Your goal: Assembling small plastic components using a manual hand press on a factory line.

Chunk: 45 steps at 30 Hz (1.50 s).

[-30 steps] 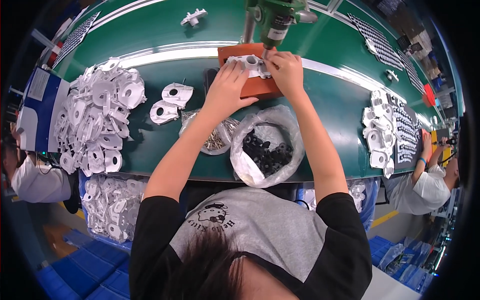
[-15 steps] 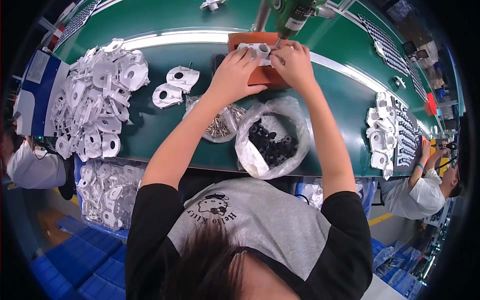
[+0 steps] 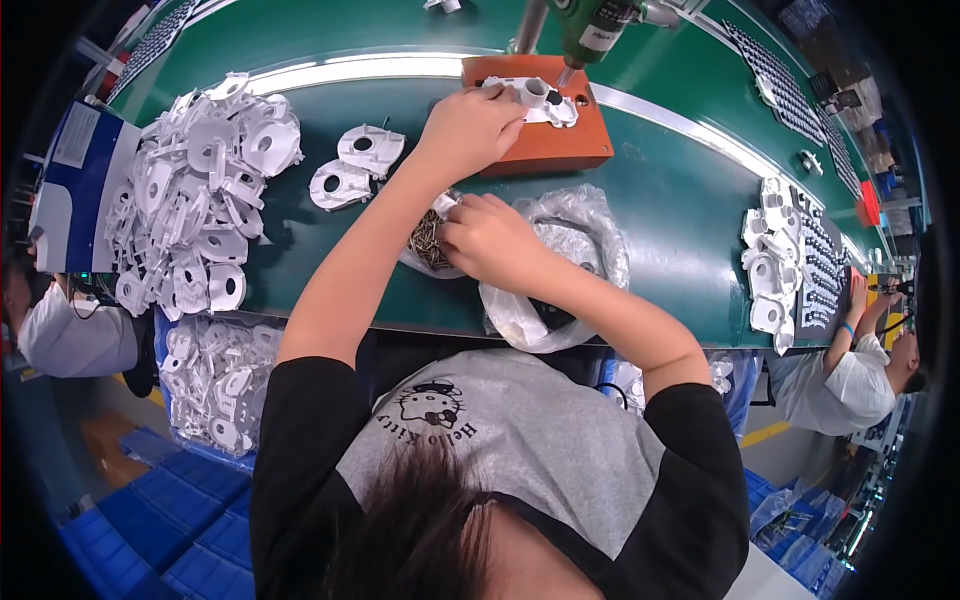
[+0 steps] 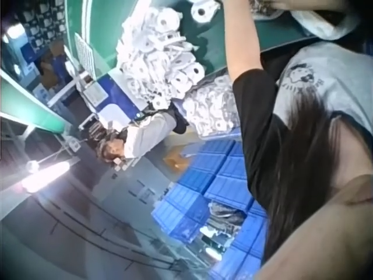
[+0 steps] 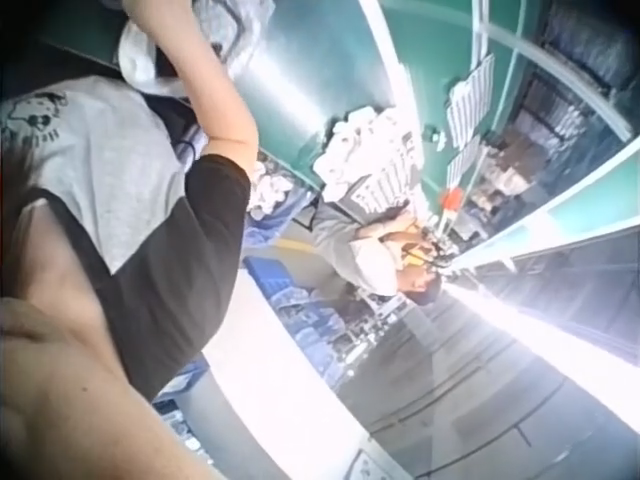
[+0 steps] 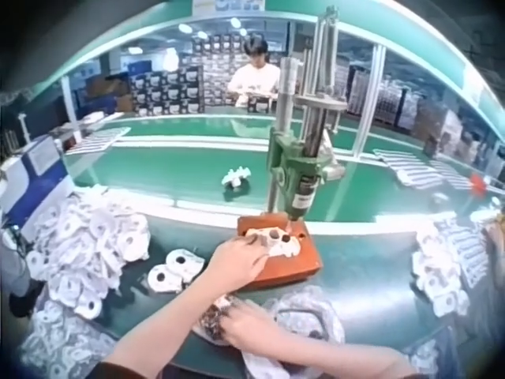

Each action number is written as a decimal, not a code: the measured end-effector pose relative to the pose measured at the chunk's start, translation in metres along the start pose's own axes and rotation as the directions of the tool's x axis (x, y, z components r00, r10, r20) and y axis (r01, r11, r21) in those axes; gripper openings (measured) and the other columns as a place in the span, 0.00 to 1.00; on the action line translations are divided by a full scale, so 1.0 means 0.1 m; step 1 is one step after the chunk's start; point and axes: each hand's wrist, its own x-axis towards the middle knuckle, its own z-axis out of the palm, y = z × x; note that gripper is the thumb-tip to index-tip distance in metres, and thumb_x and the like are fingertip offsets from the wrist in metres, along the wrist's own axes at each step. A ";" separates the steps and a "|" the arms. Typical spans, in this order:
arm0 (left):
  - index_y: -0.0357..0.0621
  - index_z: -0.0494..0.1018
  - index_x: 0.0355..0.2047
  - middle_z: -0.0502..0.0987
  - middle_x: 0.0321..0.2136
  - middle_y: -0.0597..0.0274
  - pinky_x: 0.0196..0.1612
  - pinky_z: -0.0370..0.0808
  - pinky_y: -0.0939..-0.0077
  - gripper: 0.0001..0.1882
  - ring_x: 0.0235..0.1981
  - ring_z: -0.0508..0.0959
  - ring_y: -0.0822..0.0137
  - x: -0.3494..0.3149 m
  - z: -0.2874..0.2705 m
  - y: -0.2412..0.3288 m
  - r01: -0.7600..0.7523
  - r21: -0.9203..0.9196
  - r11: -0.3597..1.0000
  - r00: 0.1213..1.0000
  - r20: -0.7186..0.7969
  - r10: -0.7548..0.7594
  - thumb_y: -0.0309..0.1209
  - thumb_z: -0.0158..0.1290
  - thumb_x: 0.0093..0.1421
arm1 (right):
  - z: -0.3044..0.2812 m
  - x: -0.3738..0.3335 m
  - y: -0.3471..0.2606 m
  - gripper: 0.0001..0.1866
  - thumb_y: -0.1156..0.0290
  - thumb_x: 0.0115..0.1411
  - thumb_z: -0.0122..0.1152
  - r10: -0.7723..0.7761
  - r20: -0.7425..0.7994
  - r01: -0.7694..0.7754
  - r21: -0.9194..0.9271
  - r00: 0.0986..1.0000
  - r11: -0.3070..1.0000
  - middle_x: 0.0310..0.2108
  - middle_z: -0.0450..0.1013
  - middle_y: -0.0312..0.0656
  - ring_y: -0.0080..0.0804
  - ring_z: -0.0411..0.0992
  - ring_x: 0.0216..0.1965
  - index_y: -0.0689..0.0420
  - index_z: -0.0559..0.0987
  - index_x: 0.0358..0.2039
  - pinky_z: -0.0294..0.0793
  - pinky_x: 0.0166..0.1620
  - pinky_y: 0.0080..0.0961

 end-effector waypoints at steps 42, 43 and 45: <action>0.37 0.66 0.42 0.66 0.50 0.42 0.60 0.57 0.51 0.33 0.56 0.62 0.46 -0.10 0.27 0.19 -0.035 0.052 0.998 0.999 -0.006 0.035 0.47 0.63 0.43 | -0.96 0.11 1.51 0.13 0.65 0.55 0.57 0.611 -0.164 -0.492 0.450 0.775 0.745 0.30 0.67 0.43 0.28 0.67 0.30 0.65 0.76 0.30 0.67 0.36 0.24; 0.37 0.66 0.42 0.66 0.50 0.43 0.60 0.57 0.51 0.33 0.56 0.62 0.46 -0.09 0.26 0.20 -0.034 0.037 0.999 0.999 0.002 0.034 0.47 0.63 0.43 | -0.93 0.14 1.54 0.13 0.65 0.54 0.57 0.601 -0.181 -0.485 0.434 0.779 0.759 0.31 0.66 0.42 0.29 0.67 0.31 0.65 0.76 0.30 0.67 0.36 0.25; 0.37 0.66 0.41 0.66 0.50 0.43 0.60 0.58 0.52 0.32 0.56 0.63 0.47 -0.08 0.26 0.22 -0.034 0.021 0.999 0.999 0.000 0.034 0.46 0.63 0.42 | -0.93 0.17 1.55 0.13 0.65 0.54 0.57 0.589 -0.177 -0.497 0.382 0.788 0.779 0.32 0.65 0.42 0.30 0.67 0.31 0.64 0.77 0.30 0.67 0.37 0.25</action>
